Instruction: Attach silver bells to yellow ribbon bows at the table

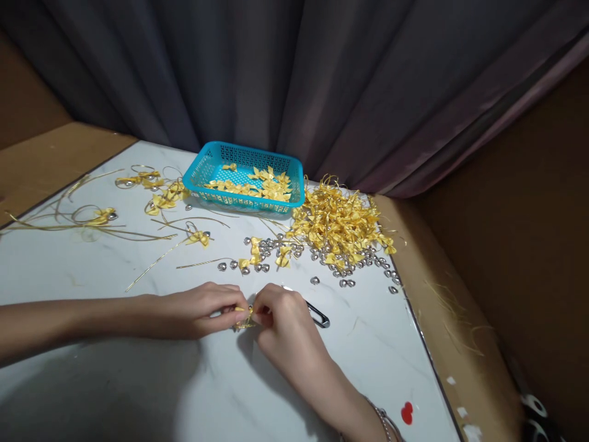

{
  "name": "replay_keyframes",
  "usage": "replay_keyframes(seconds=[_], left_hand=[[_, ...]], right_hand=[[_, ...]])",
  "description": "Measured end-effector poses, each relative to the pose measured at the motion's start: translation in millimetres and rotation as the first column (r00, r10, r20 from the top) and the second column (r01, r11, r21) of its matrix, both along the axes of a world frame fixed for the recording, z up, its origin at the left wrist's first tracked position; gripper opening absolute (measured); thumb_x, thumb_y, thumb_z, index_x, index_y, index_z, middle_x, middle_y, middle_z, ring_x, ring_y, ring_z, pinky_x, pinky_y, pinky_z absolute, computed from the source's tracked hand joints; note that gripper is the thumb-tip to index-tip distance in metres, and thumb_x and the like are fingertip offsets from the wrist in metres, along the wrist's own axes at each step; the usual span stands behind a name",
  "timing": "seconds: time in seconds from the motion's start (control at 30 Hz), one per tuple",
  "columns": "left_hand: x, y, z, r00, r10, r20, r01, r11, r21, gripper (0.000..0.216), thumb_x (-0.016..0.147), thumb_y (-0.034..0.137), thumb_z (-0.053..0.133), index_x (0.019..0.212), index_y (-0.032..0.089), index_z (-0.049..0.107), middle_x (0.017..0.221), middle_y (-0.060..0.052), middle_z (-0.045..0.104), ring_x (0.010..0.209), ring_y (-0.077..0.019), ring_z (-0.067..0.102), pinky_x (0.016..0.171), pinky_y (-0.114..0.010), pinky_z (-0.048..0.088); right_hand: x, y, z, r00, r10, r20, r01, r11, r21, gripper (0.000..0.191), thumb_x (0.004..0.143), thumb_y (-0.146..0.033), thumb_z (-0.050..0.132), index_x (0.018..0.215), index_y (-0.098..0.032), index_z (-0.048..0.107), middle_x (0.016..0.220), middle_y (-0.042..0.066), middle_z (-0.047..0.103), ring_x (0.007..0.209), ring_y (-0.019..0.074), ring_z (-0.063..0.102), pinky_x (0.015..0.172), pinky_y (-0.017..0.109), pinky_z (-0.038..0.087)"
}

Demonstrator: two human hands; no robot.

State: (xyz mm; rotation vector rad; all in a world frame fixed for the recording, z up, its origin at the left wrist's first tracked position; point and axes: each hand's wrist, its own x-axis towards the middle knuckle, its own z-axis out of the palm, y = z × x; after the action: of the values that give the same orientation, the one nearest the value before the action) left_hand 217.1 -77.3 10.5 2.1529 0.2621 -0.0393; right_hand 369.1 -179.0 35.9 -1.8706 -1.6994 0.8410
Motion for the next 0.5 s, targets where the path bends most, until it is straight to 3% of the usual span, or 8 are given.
replay_keyframes(seconds=[0.17, 0.37, 0.5], left_hand=[[0.0, 2.4, -7.5, 0.997, 0.035, 0.064, -0.037, 0.999, 0.020, 0.025, 0.090, 0.026, 0.034, 0.077, 0.017, 0.053, 0.075, -0.003, 0.057, 0.071, -0.0142, 0.053, 0.067, -0.025, 0.039], [-0.9, 9.3, -9.7, 0.983, 0.152, 0.103, -0.152, 0.988, -0.008, 0.023, 0.090, 0.025, 0.037, 0.076, 0.016, 0.053, 0.068, -0.001, 0.058, 0.061, -0.0114, 0.050, 0.058, -0.022, 0.036], [-1.2, 9.9, -4.3, 0.974, 0.191, 0.126, -0.188, 0.982, -0.034, 0.024, 0.090, 0.026, 0.038, 0.075, 0.016, 0.053, 0.065, 0.001, 0.056, 0.058, -0.0100, 0.047, 0.056, -0.021, 0.034]], right_hand=[[1.1, 3.7, -3.9, 0.999, -0.015, -0.045, 0.016, 1.000, 0.013, 0.025, 0.059, 0.005, 0.042, 0.059, -0.017, 0.054, 0.067, 0.002, 0.064, 0.060, 0.0136, 0.056, 0.057, 0.024, 0.042], [3.7, 1.7, 6.2, 0.990, -0.139, -0.035, 0.143, 0.974, 0.176, 0.012, 0.074, -0.009, 0.051, 0.071, -0.017, 0.060, 0.076, 0.005, 0.062, 0.068, 0.0158, 0.057, 0.058, 0.026, 0.044], [-0.5, 1.0, 8.9, 0.991, -0.126, -0.042, 0.127, 0.991, 0.046, 0.013, 0.075, -0.015, 0.057, 0.069, -0.017, 0.068, 0.067, 0.004, 0.061, 0.062, 0.0157, 0.055, 0.055, 0.027, 0.042]])
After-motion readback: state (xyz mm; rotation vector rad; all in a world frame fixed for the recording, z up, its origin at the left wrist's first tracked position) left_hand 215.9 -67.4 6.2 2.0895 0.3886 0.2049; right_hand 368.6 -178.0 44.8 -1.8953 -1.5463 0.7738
